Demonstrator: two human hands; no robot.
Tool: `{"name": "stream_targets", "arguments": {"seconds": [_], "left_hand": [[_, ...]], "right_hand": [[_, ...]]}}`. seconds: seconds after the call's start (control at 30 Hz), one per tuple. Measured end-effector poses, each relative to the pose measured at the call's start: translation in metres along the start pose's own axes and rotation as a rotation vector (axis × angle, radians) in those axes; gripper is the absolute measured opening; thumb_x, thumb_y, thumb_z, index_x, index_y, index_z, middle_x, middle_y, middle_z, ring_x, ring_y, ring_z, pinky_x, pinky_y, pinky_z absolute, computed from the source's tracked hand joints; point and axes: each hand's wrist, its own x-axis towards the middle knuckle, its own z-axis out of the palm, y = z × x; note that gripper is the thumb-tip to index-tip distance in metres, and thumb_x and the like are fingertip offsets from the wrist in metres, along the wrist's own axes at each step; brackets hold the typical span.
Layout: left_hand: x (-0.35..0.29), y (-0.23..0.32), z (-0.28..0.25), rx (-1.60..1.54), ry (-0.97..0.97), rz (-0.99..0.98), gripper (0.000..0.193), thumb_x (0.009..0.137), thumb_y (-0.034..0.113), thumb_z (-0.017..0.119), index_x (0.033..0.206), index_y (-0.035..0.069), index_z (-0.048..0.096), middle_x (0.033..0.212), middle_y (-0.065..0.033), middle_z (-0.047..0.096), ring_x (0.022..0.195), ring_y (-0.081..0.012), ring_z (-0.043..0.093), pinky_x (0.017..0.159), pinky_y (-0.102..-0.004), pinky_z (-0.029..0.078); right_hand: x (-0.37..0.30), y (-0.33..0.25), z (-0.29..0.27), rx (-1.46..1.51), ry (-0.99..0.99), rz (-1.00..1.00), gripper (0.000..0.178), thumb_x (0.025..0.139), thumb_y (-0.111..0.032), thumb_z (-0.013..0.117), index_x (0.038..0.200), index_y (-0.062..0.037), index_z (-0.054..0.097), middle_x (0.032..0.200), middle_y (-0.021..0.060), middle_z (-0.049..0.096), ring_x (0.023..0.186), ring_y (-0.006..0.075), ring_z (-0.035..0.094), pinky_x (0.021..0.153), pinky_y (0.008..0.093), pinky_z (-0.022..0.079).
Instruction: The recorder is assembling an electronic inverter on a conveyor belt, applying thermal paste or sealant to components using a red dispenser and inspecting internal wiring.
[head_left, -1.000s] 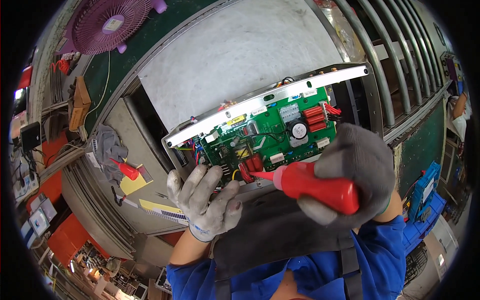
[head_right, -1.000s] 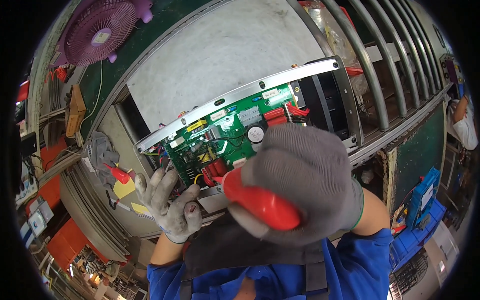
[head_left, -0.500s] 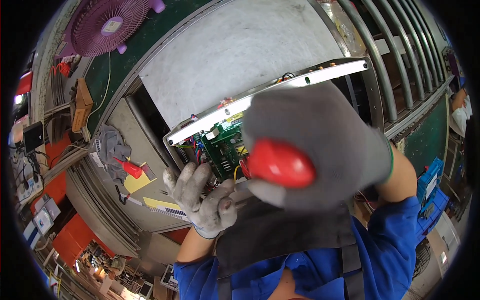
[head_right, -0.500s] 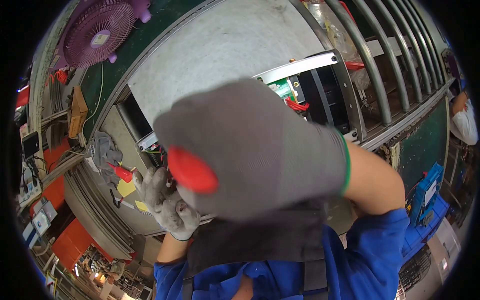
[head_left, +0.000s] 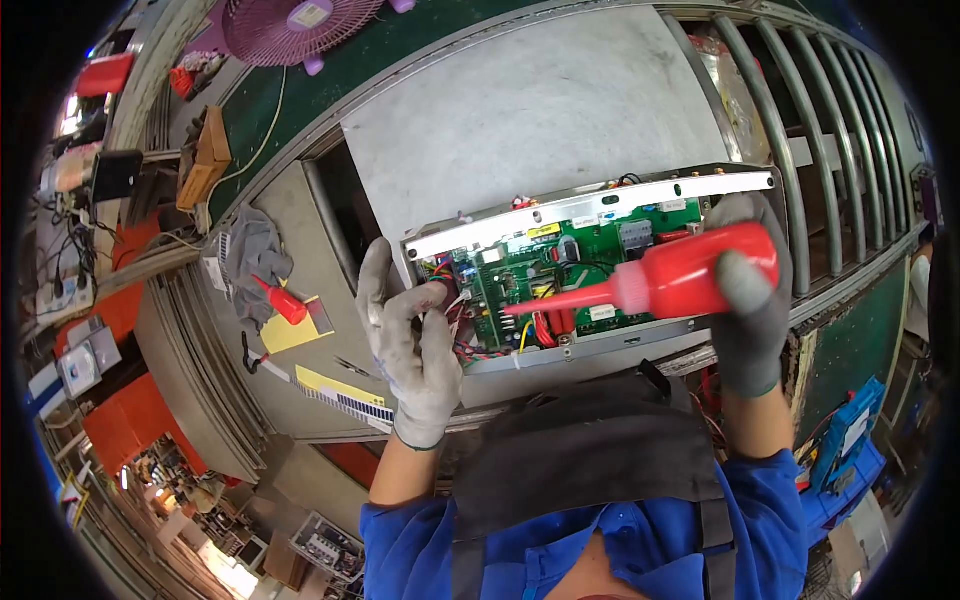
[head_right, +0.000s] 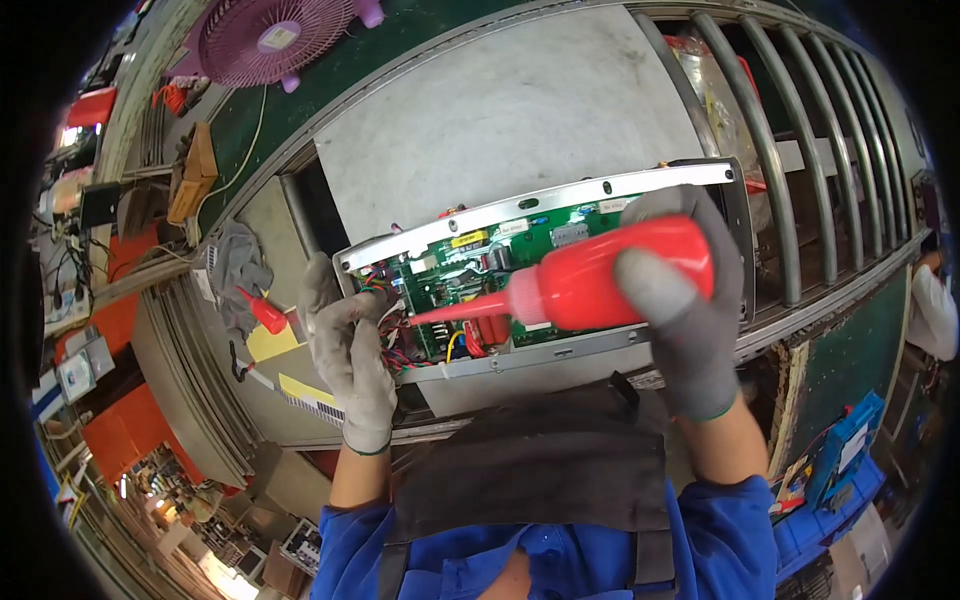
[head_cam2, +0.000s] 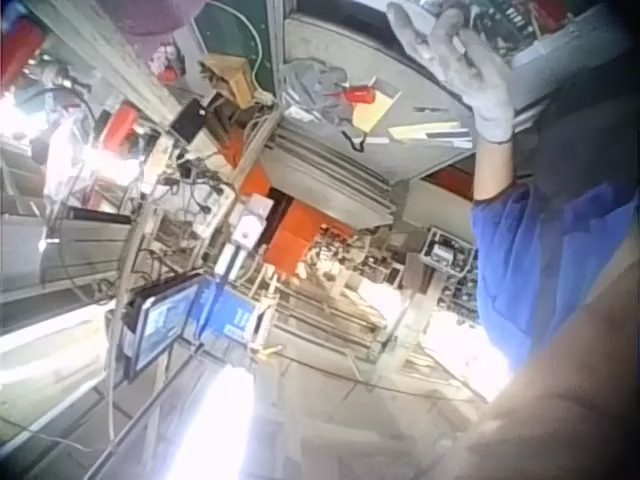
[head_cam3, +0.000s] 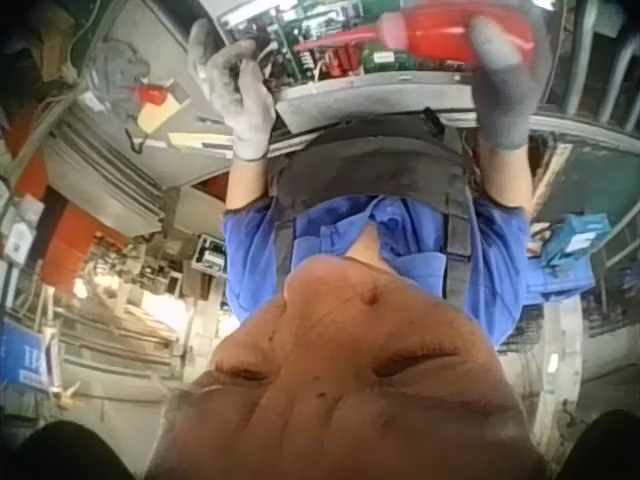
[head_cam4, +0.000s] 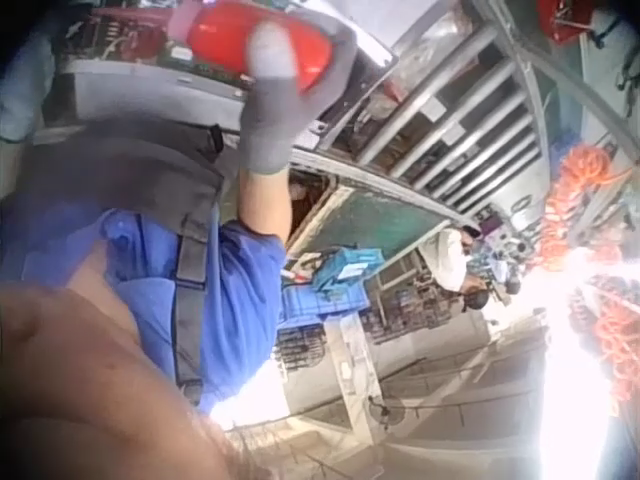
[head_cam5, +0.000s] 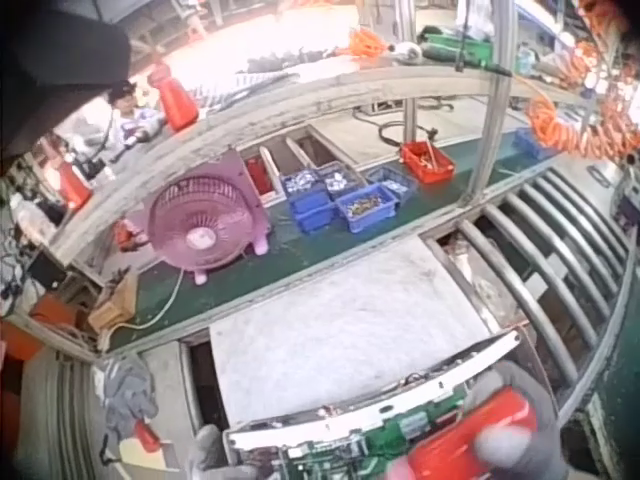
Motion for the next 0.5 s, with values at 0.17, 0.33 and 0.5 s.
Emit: {"name": "stream_targets", "arguments": {"seconds": [0.17,0.33,0.5], "left_hand": [[-0.004,-0.006,0.000,0.074,0.006,0.073,0.039,0.079,-0.014,0.048,0.109,0.001,0.067,0.149,-0.0338,0.036,0.143,-0.0450,0.035,0.113,-0.0484,0.035],[-0.002,-0.005,-0.001,0.089,0.027,0.131,0.045,0.075,-0.013,0.050,0.114,0.002,0.066,0.148,-0.0339,0.039,0.139,-0.0466,0.038,0.112,-0.0507,0.034],[-0.003,-0.011,0.001,0.013,0.046,0.136,0.048,0.074,-0.013,0.050,0.115,0.004,0.067,0.148,-0.0318,0.040,0.138,-0.0454,0.037,0.112,-0.0500,0.033]], "right_hand": [[-0.023,0.008,0.025,-0.506,-0.209,-0.666,0.045,0.068,-0.015,0.084,0.103,-0.0036,0.058,0.092,0.0102,0.059,0.076,0.0187,0.059,0.067,0.0326,0.049],[-0.036,0.005,0.057,-0.698,-0.293,-0.945,0.048,0.064,-0.014,0.087,0.101,-0.0058,0.058,0.084,0.0082,0.059,0.066,0.0198,0.055,0.057,0.0320,0.044],[-0.045,0.005,0.082,-0.862,-0.271,-1.060,0.041,0.060,-0.016,0.086,0.094,-0.0095,0.063,0.080,0.0038,0.056,0.060,0.0187,0.054,0.050,0.0315,0.040]]}}
